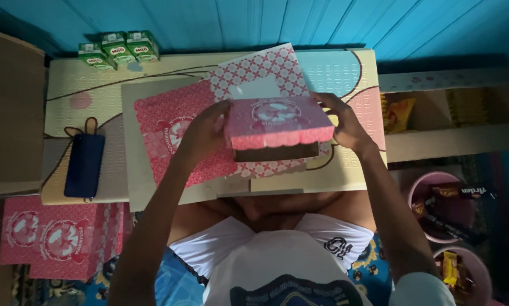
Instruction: The person sits on the floor at a low table and folds flat printed cardboard bakery boxes into open boxes, pressing the flaps and base to shape them. They then pick up a yellow snack packet and place it inside one of the folded boxes.
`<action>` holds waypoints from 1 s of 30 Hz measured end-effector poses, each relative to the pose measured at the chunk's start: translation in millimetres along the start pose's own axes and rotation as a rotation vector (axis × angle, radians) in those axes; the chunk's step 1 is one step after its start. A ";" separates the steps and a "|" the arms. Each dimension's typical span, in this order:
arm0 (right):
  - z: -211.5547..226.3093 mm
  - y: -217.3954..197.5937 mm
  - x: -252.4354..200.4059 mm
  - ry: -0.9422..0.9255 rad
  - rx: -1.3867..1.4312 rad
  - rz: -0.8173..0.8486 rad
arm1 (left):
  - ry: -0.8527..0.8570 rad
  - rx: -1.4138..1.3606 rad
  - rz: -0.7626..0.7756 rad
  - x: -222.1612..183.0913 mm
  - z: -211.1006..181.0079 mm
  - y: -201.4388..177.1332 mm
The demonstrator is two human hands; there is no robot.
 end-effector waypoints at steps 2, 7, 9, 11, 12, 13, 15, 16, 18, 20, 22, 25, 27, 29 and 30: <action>-17.8 2.5 -5.8 0.001 0.030 0.032 | 0.063 -0.001 -0.027 -5.9 -0.6 7.7; -19.0 5.8 -22.6 0.100 0.117 0.099 | 0.134 0.091 -0.029 -23.5 33.5 29.6; -36.5 7.9 -33.5 0.195 0.135 0.127 | 0.059 -0.079 -0.113 -30.8 45.7 32.0; -40.8 11.6 -45.4 0.250 0.210 0.083 | -0.045 -0.144 -0.154 -46.2 53.4 42.7; -44.8 12.9 -51.7 0.303 0.282 0.038 | -0.147 -0.207 -0.198 -55.2 60.7 47.3; -42.6 18.8 -57.0 0.305 0.284 0.039 | -0.149 -0.208 -0.197 -60.6 55.4 55.1; -44.6 25.8 -71.3 0.401 0.379 -0.075 | -0.286 -0.370 -0.296 -75.6 54.5 68.6; -40.2 32.7 -73.3 0.404 0.380 -0.074 | -0.288 -0.371 -0.295 -76.4 47.0 73.1; -37.3 42.1 -83.6 0.508 0.443 -0.209 | -0.706 -0.315 -0.232 -88.8 50.7 89.3; -47.7 51.5 -90.9 0.536 0.445 -0.265 | -0.725 -0.434 -0.292 -89.3 43.4 96.6; -54.7 59.3 -97.4 0.567 0.450 -0.323 | -0.744 -0.553 -0.349 -93.6 45.9 106.2; -45.8 63.6 -93.9 0.590 0.393 -0.327 | -0.765 -0.532 -0.343 -97.9 55.0 117.1; -24.8 64.4 -88.6 0.638 0.391 -0.327 | -0.739 -0.616 -0.375 -96.3 51.6 117.3; -24.9 66.5 -87.8 0.635 0.437 -0.339 | -0.726 -0.622 -0.384 -95.2 53.3 118.0; -25.3 67.7 -88.0 0.634 0.482 -0.351 | -0.714 -0.630 -0.392 -94.4 53.9 118.6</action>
Point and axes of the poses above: each hand's wrist, its own x-axis towards the middle knuckle, its own y-axis out of the palm, z = x × y, the point moved 6 cm from there along x, towards the middle knuckle, and after that the axes turned 9 degrees about z, right-handed, at the moved point
